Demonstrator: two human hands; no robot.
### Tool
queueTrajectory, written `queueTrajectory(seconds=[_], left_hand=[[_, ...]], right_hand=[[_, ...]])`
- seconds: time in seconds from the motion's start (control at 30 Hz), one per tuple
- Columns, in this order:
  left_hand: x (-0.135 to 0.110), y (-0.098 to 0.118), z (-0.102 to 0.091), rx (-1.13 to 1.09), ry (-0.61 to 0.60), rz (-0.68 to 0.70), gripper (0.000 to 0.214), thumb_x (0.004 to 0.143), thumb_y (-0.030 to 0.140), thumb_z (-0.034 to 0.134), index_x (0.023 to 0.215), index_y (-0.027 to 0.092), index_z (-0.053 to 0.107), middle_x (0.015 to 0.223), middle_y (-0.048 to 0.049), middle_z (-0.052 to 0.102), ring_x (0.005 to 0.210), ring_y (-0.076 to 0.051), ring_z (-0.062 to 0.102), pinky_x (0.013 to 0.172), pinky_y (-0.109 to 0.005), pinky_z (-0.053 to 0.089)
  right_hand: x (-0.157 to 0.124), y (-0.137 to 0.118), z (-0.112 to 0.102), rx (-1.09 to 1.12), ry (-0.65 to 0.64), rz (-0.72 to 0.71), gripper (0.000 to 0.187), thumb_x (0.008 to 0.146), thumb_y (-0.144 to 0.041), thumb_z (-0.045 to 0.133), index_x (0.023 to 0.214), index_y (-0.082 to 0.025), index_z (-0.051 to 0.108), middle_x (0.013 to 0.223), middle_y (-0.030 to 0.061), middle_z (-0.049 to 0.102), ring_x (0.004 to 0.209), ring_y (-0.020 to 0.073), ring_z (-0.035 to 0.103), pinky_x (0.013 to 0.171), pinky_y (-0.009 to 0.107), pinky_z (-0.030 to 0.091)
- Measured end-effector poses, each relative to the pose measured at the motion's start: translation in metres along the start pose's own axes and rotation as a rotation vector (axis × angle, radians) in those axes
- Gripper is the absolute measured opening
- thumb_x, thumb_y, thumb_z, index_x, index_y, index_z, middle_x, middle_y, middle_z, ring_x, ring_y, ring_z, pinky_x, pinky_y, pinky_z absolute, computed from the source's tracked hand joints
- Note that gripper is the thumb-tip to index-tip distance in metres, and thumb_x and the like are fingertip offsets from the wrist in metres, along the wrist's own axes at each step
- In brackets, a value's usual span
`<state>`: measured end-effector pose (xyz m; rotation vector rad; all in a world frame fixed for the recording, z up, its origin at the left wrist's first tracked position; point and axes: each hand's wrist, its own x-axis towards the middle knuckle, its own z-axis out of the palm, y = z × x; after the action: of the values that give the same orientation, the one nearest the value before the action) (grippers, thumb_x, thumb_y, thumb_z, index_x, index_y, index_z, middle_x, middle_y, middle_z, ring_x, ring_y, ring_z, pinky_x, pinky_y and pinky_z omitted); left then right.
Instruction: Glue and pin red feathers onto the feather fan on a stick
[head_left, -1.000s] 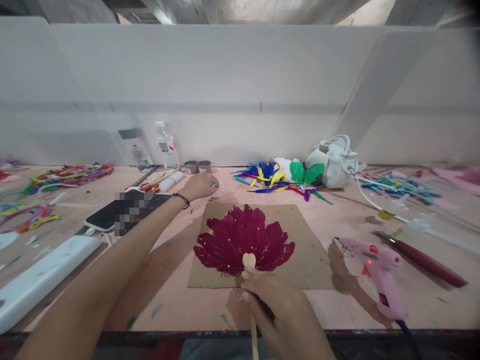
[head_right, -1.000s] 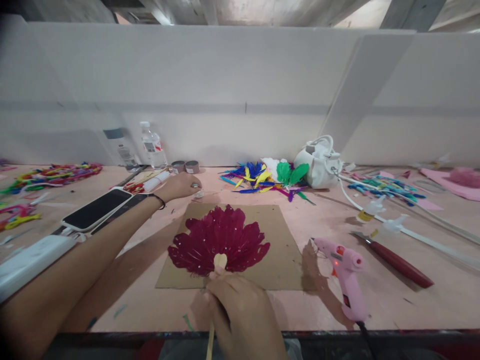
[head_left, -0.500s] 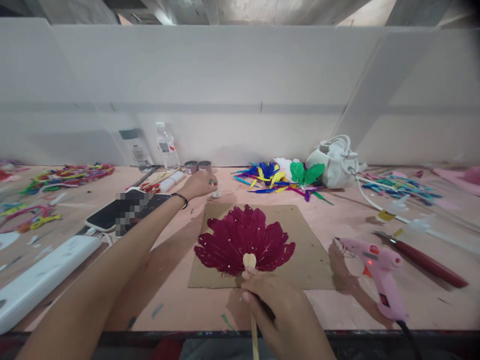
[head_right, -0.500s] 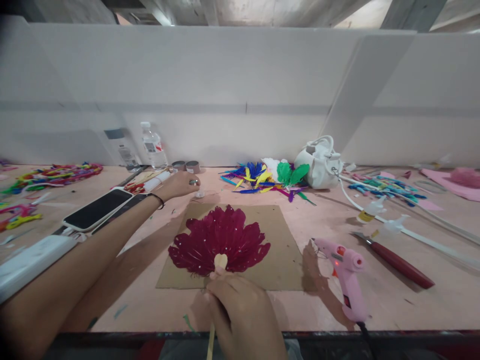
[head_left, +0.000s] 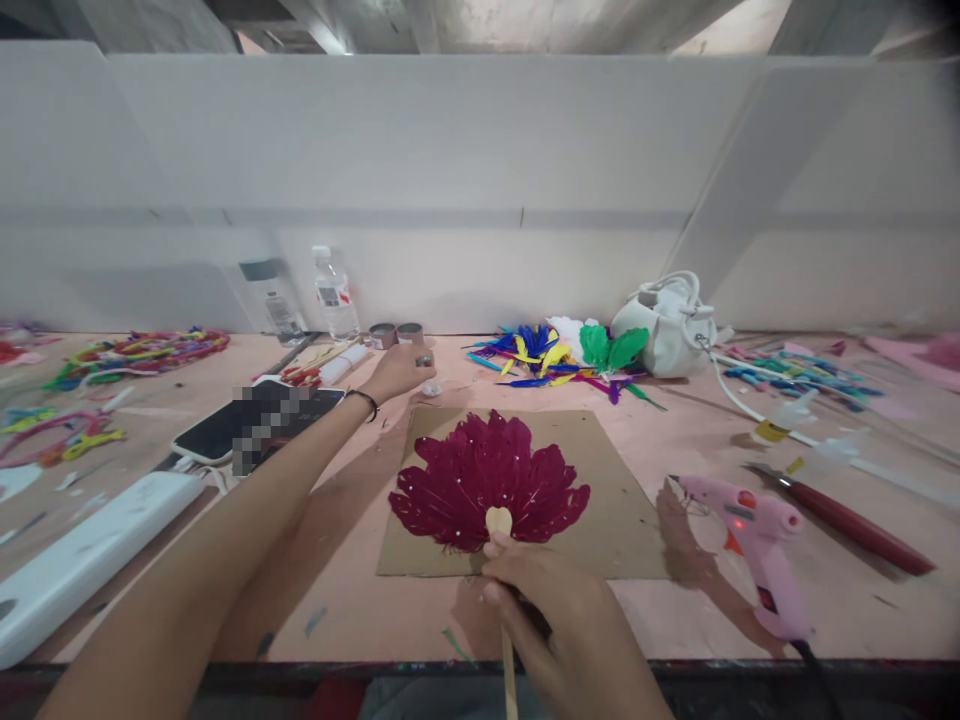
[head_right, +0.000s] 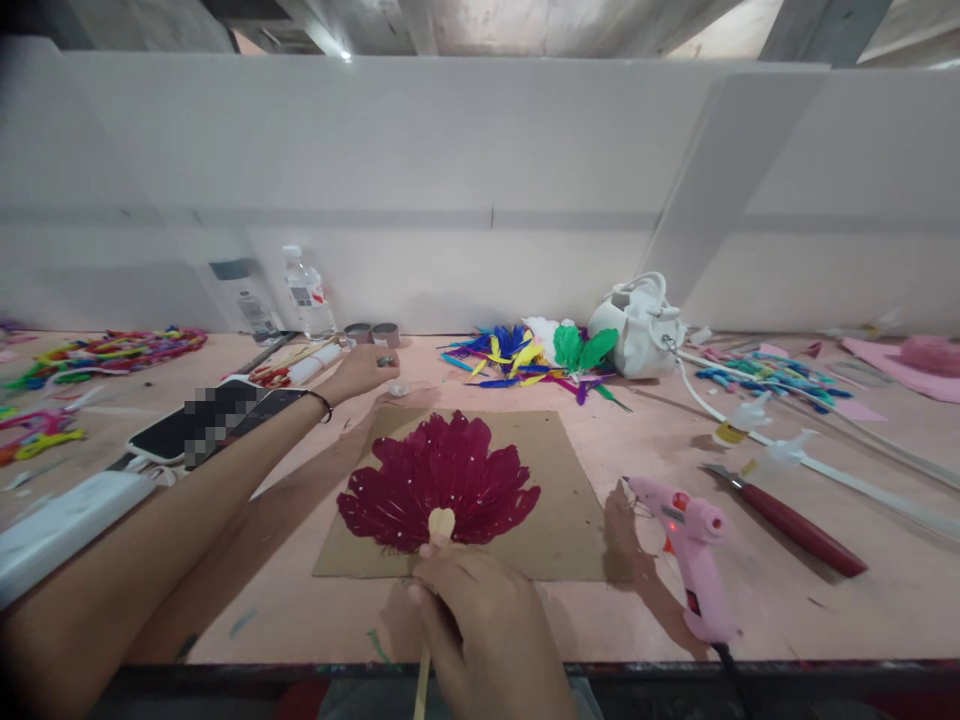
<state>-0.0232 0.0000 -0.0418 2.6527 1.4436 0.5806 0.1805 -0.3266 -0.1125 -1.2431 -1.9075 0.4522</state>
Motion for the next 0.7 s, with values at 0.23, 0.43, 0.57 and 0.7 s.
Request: queueTrajectory(seconds=[0.23,0.43,0.57,0.7], left_hand=[[-0.001,-0.004,0.003,-0.088,0.01,-0.012,0.037,0.101,0.038,0.065,0.132,0.017,0.063,0.135,-0.0114,0.063,0.114,-0.025,0.066,0.095,-0.045,0.06],[0.0,-0.005,0.002,-0.151,0.045,0.012,0.016,0.092,0.026,0.068,0.099,0.013,0.075,0.099,-0.0062,0.075,0.089,-0.019,0.069,0.079,-0.031,0.055],[0.002,-0.003,0.0,-0.208,0.105,0.053,0.013,0.078,0.023,0.066,0.081,0.016,0.076,0.08,-0.003,0.075,0.073,-0.016,0.063,0.065,-0.026,0.044],[0.002,-0.003,-0.002,-0.242,0.126,0.08,0.016,0.074,0.024,0.064,0.08,0.016,0.076,0.075,-0.0025,0.073,0.069,-0.015,0.059,0.063,-0.025,0.04]], right_hand=[[0.016,-0.007,-0.012,0.008,0.069,0.058,0.022,0.102,-0.028,0.057,0.116,-0.027,0.074,0.124,0.004,0.077,0.12,0.0243,0.071,0.098,0.038,0.059],[0.085,-0.043,-0.064,-0.473,0.09,0.033,0.019,0.102,-0.022,0.058,0.111,-0.023,0.074,0.117,0.0093,0.077,0.115,0.0306,0.07,0.105,0.049,0.052],[0.15,-0.045,-0.078,-0.577,-0.022,0.146,0.017,0.102,-0.015,0.058,0.098,-0.016,0.074,0.103,0.0146,0.076,0.106,0.0303,0.072,0.097,0.046,0.055],[0.219,-0.012,-0.056,-0.508,-0.108,0.163,0.026,0.102,-0.035,0.069,0.119,-0.016,0.068,0.121,0.008,0.07,0.106,0.0234,0.07,0.094,0.045,0.059]])
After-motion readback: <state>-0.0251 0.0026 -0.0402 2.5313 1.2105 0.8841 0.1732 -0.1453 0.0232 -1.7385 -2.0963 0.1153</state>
